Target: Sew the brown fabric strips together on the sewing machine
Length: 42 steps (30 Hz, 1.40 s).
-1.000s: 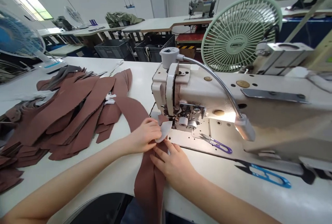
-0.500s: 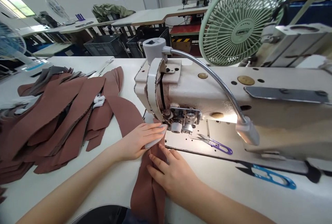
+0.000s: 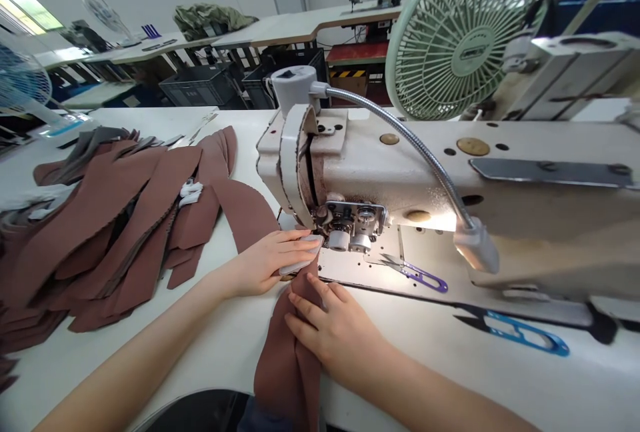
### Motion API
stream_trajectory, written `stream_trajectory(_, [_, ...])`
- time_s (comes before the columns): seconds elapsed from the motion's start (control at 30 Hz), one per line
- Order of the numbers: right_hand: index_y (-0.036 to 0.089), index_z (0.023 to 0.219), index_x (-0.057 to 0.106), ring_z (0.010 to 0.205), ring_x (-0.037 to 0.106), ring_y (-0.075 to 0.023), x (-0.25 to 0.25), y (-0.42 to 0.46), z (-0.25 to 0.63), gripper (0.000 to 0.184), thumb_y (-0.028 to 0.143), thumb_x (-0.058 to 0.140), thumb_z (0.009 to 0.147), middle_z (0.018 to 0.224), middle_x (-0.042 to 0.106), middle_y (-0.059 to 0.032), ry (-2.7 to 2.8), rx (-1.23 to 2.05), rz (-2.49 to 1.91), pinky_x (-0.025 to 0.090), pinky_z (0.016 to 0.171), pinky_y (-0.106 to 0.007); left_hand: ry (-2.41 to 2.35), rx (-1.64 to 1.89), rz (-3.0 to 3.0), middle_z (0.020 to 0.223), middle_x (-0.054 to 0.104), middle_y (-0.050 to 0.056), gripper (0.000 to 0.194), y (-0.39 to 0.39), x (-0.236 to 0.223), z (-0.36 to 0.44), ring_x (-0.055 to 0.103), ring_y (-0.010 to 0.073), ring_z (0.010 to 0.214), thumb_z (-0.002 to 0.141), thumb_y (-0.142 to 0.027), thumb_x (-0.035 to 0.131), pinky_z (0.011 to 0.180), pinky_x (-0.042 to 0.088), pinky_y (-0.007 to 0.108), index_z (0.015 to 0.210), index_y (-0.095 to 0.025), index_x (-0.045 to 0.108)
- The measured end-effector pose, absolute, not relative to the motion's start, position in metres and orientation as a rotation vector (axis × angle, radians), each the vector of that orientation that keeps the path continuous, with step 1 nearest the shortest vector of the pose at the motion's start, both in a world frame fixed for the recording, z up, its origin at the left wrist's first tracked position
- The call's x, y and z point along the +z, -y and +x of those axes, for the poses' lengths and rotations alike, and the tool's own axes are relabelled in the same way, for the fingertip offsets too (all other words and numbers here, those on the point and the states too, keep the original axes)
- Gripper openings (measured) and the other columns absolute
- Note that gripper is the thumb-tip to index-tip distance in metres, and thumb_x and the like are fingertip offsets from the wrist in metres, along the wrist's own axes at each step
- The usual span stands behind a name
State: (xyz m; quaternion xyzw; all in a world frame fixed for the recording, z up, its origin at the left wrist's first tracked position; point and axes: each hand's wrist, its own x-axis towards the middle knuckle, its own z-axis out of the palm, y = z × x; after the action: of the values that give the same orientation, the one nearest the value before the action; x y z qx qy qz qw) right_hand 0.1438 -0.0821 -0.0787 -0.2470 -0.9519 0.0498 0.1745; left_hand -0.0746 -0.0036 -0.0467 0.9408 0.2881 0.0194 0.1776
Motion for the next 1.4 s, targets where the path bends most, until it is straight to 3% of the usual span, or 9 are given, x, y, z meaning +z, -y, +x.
stream_trajectory(0.33, [0.02,0.115,0.064,0.116,0.053,-0.0343,-0.072,0.078,0.152,0.031,0.018,0.046,0.09,0.125,0.062,-0.0085,2.683,0.064,-0.74,0.047,0.079,-0.043,-0.762,0.106,2.705,0.138,0.052,0.004,0.049,-0.005,-0.04,-0.061,0.044,0.0215,0.129,0.074,-0.004,0.044,0.112,0.033,0.039,0.119,-0.017,0.058])
stream_trajectory(0.7, [0.019,0.118,0.062,0.117,0.054,-0.034,-0.069,0.08,0.151,0.032,0.022,0.046,0.091,0.125,0.061,-0.0143,2.76,0.077,-0.776,0.047,0.079,-0.042,-0.78,0.111,2.687,0.139,0.051,0.005,0.056,-0.004,-0.041,-0.058,0.043,0.02,0.13,0.07,-0.002,0.044,0.113,0.032,0.039,0.123,-0.017,0.054])
stream_trajectory(0.8, [0.019,0.118,0.062,0.118,0.054,-0.0338,-0.069,0.079,0.15,0.032,0.022,0.046,0.091,0.127,0.058,-0.0201,2.751,0.044,-0.782,0.047,0.08,-0.041,-0.82,0.094,2.678,0.137,0.052,0.005,0.054,-0.004,-0.039,-0.057,0.044,0.0211,0.128,0.07,-0.002,0.045,0.111,0.034,0.039,0.12,-0.019,0.056])
stream_trajectory(1.0, [0.017,0.119,0.062,0.116,0.055,-0.033,-0.068,0.074,0.153,0.032,0.02,0.045,0.091,0.123,0.06,-0.0232,2.746,-0.011,-0.786,0.047,0.079,-0.04,-0.907,0.08,2.64,0.127,0.057,0.005,0.045,-0.006,-0.039,-0.053,0.05,0.0227,0.119,0.075,-0.006,0.049,0.103,0.041,0.038,0.117,-0.021,0.057])
stream_trajectory(1.23, [0.017,0.121,0.06,0.116,0.054,-0.0326,-0.064,0.079,0.152,0.034,0.024,0.048,0.09,0.125,0.059,-0.0222,2.771,0.042,-0.776,0.046,0.081,-0.04,-0.944,0.008,2.613,0.131,0.053,0.004,0.047,0.004,-0.025,-0.053,0.044,0.0241,0.123,0.077,-0.006,0.047,0.1,0.038,0.037,0.12,-0.023,0.055])
stream_trajectory(1.4, [0.017,0.122,0.06,0.118,0.053,-0.032,-0.061,0.082,0.15,0.034,0.024,0.049,0.091,0.127,0.057,-0.0234,2.816,0.062,-0.798,0.044,0.084,-0.041,-0.918,-0.104,2.668,0.102,0.064,0.002,0.028,0.006,-0.012,-0.054,0.057,0.0175,0.092,0.093,-0.021,0.04,0.081,0.04,0.028,0.112,-0.026,0.06])
